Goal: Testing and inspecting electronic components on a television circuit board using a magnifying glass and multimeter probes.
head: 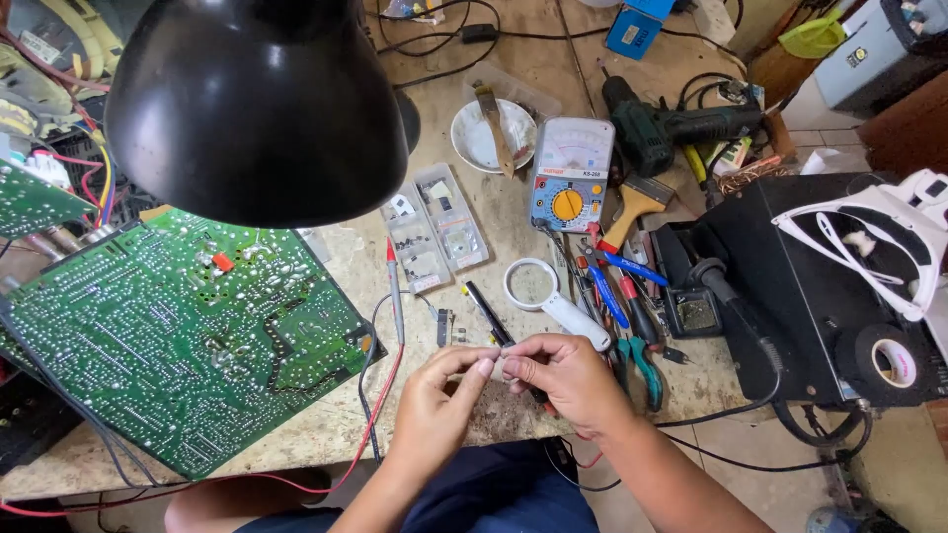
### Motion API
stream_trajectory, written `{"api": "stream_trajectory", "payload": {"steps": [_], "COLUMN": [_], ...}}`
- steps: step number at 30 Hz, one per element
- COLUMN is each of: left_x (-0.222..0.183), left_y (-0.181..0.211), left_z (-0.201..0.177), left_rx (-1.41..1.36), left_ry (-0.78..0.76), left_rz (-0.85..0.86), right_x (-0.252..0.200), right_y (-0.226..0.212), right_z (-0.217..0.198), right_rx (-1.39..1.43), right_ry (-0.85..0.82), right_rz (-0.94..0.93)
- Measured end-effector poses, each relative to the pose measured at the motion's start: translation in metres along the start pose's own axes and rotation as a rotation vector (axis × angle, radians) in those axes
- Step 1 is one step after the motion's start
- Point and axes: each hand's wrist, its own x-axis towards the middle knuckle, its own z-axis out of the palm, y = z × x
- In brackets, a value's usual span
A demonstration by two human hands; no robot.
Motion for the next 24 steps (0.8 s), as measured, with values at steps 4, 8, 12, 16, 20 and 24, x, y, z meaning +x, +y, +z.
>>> {"api": "stream_trajectory", "payload": {"steps": [4, 8, 12, 16, 20, 24], "left_x": [-0.013, -0.015, -0.015, -0.015, -0.017, -0.022], "left_y": [0.000, -0.012, -0.006, -0.017, -0.018, -0.020], "left_z": [0.008, 0.007, 0.002, 0.002, 0.001, 0.002], "left_rx": [-0.116, -0.130, -0.202, -0.149, 0.034, 0.116], "left_ry": [0.076, 0.173, 0.159, 0.116, 0.120, 0.033], "left_rz": [-0.115, -0.076, -0.198, -0.170, -0.026, 0.053], "right_x": [-0.007, -0.011, -0.017, -0.025, -0.032, -0.031], "right_y": [0.003, 0.005, -0.007, -0.024, -0.044, -0.041], "right_z": [0.014, 0.022, 0.027, 0.027, 0.029, 0.024], "right_rx": [0.333, 0.394, 0.133, -0.174, -0.537, -0.649], "right_ry": [0.007, 0.010, -0.005, -0.006, -0.006, -0.055], "right_rz": [0.168, 0.244, 0.048, -0.075, -0.307, -0.431]}}
